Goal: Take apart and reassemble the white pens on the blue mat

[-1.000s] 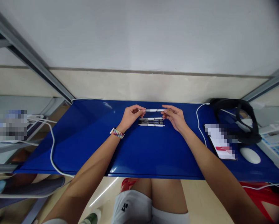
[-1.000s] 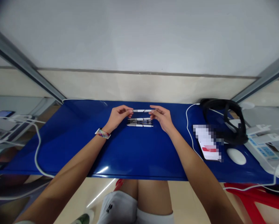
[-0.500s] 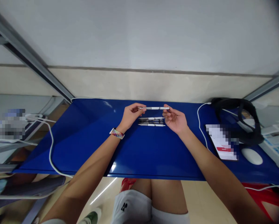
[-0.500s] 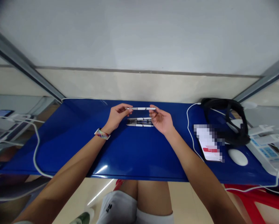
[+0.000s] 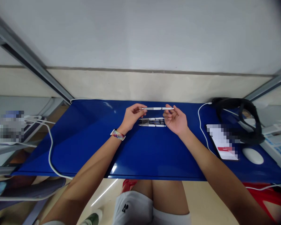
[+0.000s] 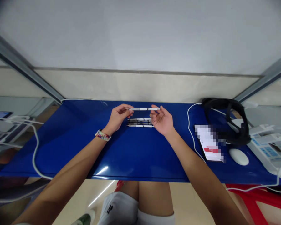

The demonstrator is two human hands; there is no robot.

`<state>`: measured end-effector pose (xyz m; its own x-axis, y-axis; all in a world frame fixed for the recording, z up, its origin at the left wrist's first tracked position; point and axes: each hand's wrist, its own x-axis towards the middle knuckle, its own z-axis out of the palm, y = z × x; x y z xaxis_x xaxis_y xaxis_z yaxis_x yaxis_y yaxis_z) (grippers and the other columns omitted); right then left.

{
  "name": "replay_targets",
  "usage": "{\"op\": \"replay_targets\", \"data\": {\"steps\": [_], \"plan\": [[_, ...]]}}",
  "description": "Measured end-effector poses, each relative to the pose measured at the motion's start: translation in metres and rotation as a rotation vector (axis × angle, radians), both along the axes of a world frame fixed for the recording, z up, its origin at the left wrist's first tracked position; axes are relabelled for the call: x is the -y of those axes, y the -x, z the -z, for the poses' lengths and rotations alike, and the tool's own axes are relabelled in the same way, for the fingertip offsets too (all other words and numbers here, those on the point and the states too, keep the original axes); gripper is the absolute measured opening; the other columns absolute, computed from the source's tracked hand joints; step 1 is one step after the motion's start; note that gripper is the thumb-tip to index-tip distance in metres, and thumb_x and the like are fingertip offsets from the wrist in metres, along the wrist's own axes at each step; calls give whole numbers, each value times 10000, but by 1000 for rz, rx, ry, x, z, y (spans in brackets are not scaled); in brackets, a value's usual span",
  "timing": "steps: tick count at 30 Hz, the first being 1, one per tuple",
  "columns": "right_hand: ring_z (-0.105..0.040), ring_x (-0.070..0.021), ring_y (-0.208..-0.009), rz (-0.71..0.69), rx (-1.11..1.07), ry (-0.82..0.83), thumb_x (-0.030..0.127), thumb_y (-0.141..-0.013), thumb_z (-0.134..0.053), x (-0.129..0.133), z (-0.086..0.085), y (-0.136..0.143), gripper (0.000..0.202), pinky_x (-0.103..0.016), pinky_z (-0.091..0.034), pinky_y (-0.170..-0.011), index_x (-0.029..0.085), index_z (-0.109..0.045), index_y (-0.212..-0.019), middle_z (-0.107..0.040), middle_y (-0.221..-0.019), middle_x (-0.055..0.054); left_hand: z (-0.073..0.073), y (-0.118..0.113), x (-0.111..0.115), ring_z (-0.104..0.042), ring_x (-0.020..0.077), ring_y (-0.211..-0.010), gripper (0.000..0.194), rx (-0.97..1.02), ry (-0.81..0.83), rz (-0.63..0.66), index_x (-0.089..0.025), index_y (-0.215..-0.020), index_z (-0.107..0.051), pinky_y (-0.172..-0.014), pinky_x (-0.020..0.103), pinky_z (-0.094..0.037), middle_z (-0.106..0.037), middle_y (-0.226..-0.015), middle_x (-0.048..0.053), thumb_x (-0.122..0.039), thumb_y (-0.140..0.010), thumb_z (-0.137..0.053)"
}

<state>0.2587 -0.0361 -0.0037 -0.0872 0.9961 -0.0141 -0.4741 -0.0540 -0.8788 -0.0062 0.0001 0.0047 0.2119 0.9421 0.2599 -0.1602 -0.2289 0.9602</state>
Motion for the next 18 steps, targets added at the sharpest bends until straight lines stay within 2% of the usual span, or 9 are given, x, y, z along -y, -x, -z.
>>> {"op": "replay_targets", "data": {"steps": [3, 5, 8, 11, 15, 18], "plan": [[-606, -203, -738, -2, -27, -6, 544, -970, -674, 2, -3, 4, 431, -358, -592, -655, 246, -809, -1250, -795, -982, -86, 4, 1, -3, -675, 125, -689, 278, 6, -16, -26, -199, -1060, -839, -663, 267, -548, -763, -776, 18, -357, -847, -920], [-591, -191, -721, 5, -79, 13, 453, -941, -721, 2, -5, 6, 343, -337, -591, -638, 246, -812, -1198, -780, -949, -76, 5, 2, -4, -675, 126, -691, 277, 10, -16, -29, -199, -1063, -840, -667, 268, -549, -763, -775, 19, -358, -850, -919], [-565, -145, -659, -13, -242, 84, 281, -881, -777, 2, -6, 8, 197, -247, -563, -562, 229, -787, -1071, -727, -831, -40, 5, 1, -4, -675, 119, -696, 289, 24, -7, -10, -201, -1050, -848, -657, 256, -536, -772, -798, 21, -365, -832, -944], [-586, -93, -634, -38, -411, 148, 178, -857, -773, 2, -8, 9, 207, -159, -552, -553, 183, -760, -1064, -720, -796, -20, 5, -1, -2, -663, 113, -675, 295, 23, 4, -7, -199, -1033, -855, -642, 252, -526, -771, -795, 19, -372, -818, -959], [-639, -91, -650, -25, -483, 193, 158, -891, -742, 5, -11, 12, 226, -142, -577, -567, 176, -757, -1116, -746, -802, -18, 5, -2, -3, -684, 126, -698, 294, 29, 5, -10, -201, -1035, -856, -645, 256, -537, -775, -794, 23, -361, -810, -955], [-654, -94, -655, -17, -476, 193, 200, -938, -738, 6, -13, 12, 185, -145, -592, -574, 175, -767, -1119, -757, -814, -25, 5, -2, -3, -686, 127, -697, 280, 27, -2, -9, -201, -1034, -853, -645, 258, -542, -775, -790, 23, -359, -822, -945]]}}
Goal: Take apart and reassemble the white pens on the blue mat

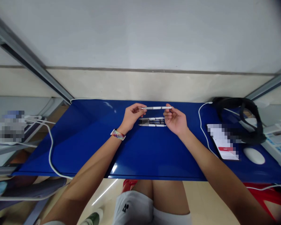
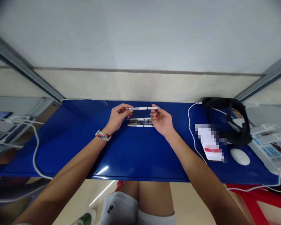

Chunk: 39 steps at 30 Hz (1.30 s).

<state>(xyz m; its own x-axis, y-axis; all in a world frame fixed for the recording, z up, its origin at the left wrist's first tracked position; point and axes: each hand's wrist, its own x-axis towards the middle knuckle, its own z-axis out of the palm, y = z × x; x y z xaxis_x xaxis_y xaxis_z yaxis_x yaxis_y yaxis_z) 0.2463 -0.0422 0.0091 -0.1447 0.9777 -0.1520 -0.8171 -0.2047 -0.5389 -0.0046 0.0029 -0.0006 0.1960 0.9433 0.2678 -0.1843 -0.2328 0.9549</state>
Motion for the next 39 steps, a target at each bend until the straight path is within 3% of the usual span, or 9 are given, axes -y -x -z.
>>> {"op": "replay_targets", "data": {"steps": [6, 11, 18, 27, 32, 39], "plan": [[-660, -81, -626, 1, -14, 14, 166, -970, -700, 0, -2, 0, 127, -128, -596, -562, 186, -772, -1072, -752, -787, -7, -1, 1, 1, -693, 130, -696, 278, 9, -7, -6, -197, -1032, -853, -645, 260, -544, -771, -769, 21, -353, -821, -947], [-724, -90, -688, -40, -46, 14, 219, -1006, -671, 0, -3, -1, 229, -145, -653, -641, 153, -769, -1202, -803, -865, -40, -2, 2, 0, -694, 131, -693, 273, 13, -11, -19, -202, -1039, -856, -653, 266, -546, -776, -772, 22, -349, -824, -941], [-761, -86, -672, -9, -6, 17, 168, -987, -712, -4, 5, -5, 116, -128, -659, -640, 183, -772, -1085, -805, -809, -12, -6, 0, 3, -712, 146, -713, 301, -8, 11, -15, -191, -1019, -862, -657, 282, -560, -804, -818, 45, -377, -801, -955], [-789, -105, -703, 13, -24, 33, 171, -995, -666, -3, 4, -5, 161, -154, -677, -642, 192, -777, -1110, -825, -825, -13, -6, 0, 5, -709, 140, -700, 289, 9, 20, -12, -199, -1024, -871, -669, 279, -568, -798, -789, 33, -368, -807, -961], [-798, -111, -771, 12, 20, -8, 236, -968, -701, -3, 6, -6, 243, -156, -683, -707, 162, -786, -1184, -856, -936, -48, -5, 1, 3, -722, 137, -727, 273, 20, 14, -4, -209, -1034, -876, -681, 271, -570, -808, -809, 35, -355, -819, -959], [-767, -89, -677, 31, -10, 21, 174, -908, -739, -3, 5, -6, 147, -126, -649, -628, 182, -779, -1050, -814, -793, -12, -4, 0, 4, -707, 134, -723, 292, -1, 12, 21, -209, -1028, -868, -679, 275, -574, -804, -823, 35, -373, -808, -970]]}}
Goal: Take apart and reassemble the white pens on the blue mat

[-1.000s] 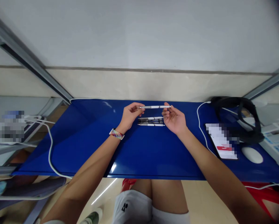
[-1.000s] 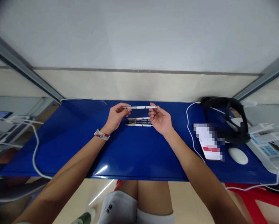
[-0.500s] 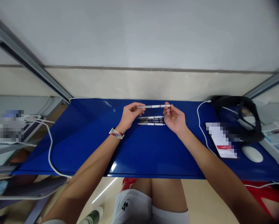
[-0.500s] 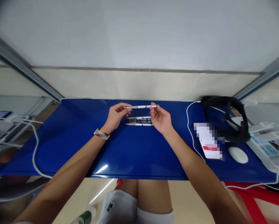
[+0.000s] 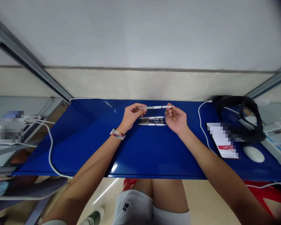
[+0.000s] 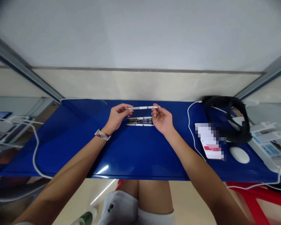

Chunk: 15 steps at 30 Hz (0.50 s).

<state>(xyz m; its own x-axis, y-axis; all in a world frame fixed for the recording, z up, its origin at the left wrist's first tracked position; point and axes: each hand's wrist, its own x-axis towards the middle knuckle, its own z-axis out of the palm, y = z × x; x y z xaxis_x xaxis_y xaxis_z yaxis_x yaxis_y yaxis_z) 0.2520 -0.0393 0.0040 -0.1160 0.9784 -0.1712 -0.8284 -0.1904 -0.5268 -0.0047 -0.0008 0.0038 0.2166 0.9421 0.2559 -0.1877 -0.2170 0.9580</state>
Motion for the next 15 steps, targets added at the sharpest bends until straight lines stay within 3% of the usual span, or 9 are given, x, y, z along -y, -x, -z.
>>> {"op": "replay_targets", "data": {"steps": [8, 15], "plan": [[-788, -95, -702, -15, 25, -20, 220, -924, -774, 0, 0, 2, 216, -139, -679, -671, 197, -758, -1139, -823, -825, 2, 1, 1, 1, -720, 149, -742, 308, -29, -48, -2, -211, -1058, -838, -684, 285, -582, -784, -823, 30, -388, -833, -952], [-788, -112, -664, -9, -17, 63, 157, -965, -669, 0, -5, 3, 166, -156, -681, -623, 175, -766, -1098, -819, -791, -26, 4, 2, -1, -741, 159, -774, 313, -16, -36, -3, -207, -1064, -822, -709, 291, -593, -775, -817, 25, -394, -844, -942]]}}
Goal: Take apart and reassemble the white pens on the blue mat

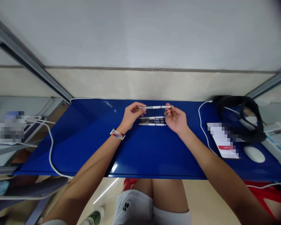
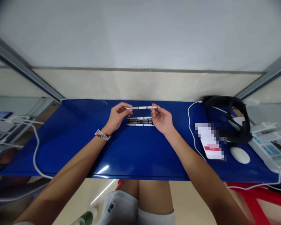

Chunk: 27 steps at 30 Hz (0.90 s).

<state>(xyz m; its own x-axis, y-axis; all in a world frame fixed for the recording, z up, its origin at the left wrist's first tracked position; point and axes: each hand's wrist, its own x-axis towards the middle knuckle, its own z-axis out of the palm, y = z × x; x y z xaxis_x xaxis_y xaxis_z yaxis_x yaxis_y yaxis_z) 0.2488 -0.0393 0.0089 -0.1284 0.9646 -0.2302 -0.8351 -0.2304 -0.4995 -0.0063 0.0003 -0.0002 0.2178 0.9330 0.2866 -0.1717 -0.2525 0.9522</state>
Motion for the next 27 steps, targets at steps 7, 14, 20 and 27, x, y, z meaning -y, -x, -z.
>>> {"op": "replay_targets", "data": {"steps": [7, 14, 20, 27], "plan": [[-825, -125, -753, -26, 30, -71, 226, -978, -721, 2, 0, -1, 204, -178, -708, -708, 183, -772, -1171, -862, -892, -34, -3, 1, 1, -738, 156, -770, 293, 16, 3, 0, -206, -1057, -819, -720, 293, -590, -776, -806, 25, -384, -855, -933], [-796, -116, -689, 19, 27, 11, 150, -982, -634, 2, -1, 0, 192, -155, -676, -648, 174, -785, -1097, -832, -814, -37, -2, 0, 1, -729, 152, -753, 293, 10, 3, 3, -210, -1043, -819, -704, 290, -585, -772, -804, 23, -394, -849, -939], [-794, -115, -706, 0, 30, -31, 161, -959, -700, 0, 3, -1, 169, -152, -678, -652, 185, -785, -1103, -831, -834, -28, -2, 0, 2, -735, 158, -756, 291, -1, -7, 0, -210, -1046, -819, -706, 294, -588, -774, -803, 23, -387, -848, -939], [-798, -123, -719, 1, 26, -53, 246, -971, -719, 3, 1, 0, 197, -165, -695, -677, 161, -782, -1137, -837, -863, -50, -2, 1, 3, -736, 156, -756, 274, -14, -7, -6, -209, -1052, -815, -728, 297, -586, -776, -800, 20, -381, -866, -920]]}}
